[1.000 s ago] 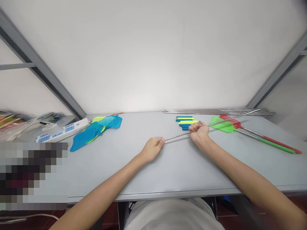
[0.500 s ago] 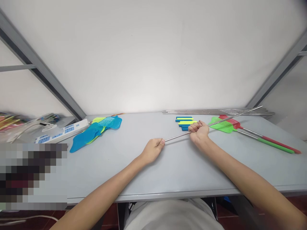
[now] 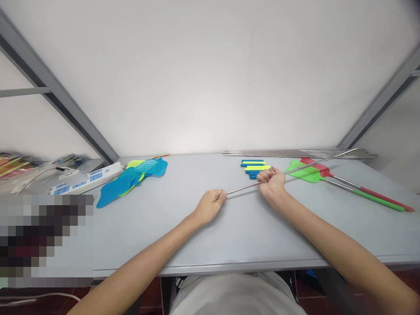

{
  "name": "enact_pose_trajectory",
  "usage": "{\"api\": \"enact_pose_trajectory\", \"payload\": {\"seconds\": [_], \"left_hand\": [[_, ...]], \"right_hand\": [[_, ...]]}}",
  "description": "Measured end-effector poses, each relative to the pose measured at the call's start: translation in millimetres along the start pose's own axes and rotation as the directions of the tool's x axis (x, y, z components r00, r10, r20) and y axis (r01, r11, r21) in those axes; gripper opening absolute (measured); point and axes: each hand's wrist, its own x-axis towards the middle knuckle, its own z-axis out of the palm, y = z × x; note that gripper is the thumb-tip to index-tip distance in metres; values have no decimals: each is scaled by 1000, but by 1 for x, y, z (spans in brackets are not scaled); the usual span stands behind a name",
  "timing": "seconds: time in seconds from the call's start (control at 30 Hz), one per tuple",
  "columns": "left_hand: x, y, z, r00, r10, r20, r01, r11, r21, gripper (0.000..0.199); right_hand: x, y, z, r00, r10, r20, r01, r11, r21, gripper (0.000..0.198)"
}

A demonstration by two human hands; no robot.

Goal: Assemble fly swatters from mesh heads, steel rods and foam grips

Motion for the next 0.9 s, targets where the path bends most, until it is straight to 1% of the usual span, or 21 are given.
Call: {"api": "enact_pose_trajectory", "payload": {"seconds": [0.3, 0.63, 0.9], "left_hand": [[0, 0, 0, 1000, -3, 9, 3, 1000, 7, 36], [1, -1, 1, 1000, 3, 11, -3, 1000, 20, 37], [0, -1, 2, 1000, 2, 0, -2, 999, 44, 36]], "right_hand": [[-2, 1, -1, 1000, 20, -10, -20, 1000, 22, 27], [-2, 2, -1, 1000, 16, -16, -16, 1000, -1, 27], [-1, 3, -2, 999, 23, -23, -23, 1000, 12, 27]]}}
